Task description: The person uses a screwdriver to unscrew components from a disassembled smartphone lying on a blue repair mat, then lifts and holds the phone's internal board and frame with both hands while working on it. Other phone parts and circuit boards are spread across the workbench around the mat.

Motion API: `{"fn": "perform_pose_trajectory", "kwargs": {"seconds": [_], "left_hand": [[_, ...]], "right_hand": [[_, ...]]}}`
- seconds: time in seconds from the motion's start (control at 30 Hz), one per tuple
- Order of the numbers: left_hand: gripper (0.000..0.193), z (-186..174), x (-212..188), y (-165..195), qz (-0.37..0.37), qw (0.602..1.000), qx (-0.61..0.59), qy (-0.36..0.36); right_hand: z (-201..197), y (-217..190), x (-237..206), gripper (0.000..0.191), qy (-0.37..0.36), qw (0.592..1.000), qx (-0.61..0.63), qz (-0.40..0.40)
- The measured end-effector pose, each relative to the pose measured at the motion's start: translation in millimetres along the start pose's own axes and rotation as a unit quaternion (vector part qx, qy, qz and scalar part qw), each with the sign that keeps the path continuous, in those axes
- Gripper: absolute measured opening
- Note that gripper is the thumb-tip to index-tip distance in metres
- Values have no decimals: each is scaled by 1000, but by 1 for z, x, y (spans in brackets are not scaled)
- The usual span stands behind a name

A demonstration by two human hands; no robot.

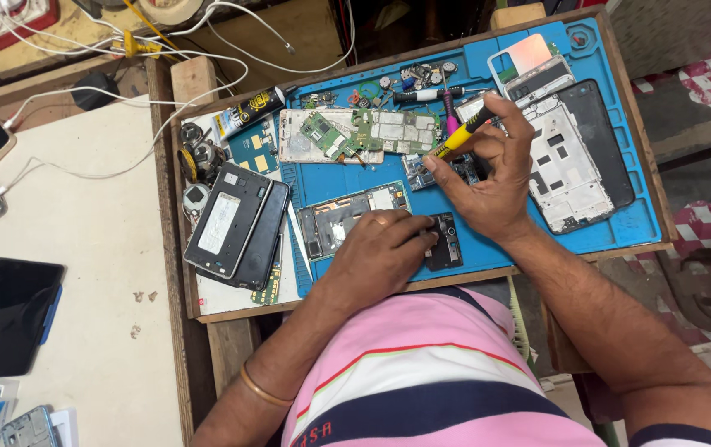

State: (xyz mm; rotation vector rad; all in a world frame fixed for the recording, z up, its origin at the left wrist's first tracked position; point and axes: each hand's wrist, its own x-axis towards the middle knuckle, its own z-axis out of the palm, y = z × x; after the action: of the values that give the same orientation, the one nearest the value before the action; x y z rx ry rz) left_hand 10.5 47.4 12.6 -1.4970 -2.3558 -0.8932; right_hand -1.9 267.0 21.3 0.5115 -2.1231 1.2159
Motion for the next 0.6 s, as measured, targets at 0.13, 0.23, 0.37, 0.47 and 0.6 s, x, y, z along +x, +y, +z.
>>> {"fn": "perform_pose_trajectory", "kwargs": {"seconds": [0.13, 0.23, 0.37, 0.47, 0.6], "left_hand": [[51, -30, -5, -14, -52, 998, -38, 2], [83, -44, -10, -29, -127, 992, 20, -13], [100, -45, -11, -38, -190, 980, 25, -43], [102, -44, -8, -37, -222, 973, 13, -58], [108, -48, 3, -38, -283, 955, 0, -94]], "right_hand": [[-2, 3, -4, 84, -7, 1000, 7, 3], [-1, 4, -8, 83, -12, 999, 32, 7], [1, 7, -10, 85, -15, 999, 48, 17], [2, 9, -12, 89, -18, 998, 49, 19], [2, 10, -13, 88, -23, 998, 60, 23]]}}
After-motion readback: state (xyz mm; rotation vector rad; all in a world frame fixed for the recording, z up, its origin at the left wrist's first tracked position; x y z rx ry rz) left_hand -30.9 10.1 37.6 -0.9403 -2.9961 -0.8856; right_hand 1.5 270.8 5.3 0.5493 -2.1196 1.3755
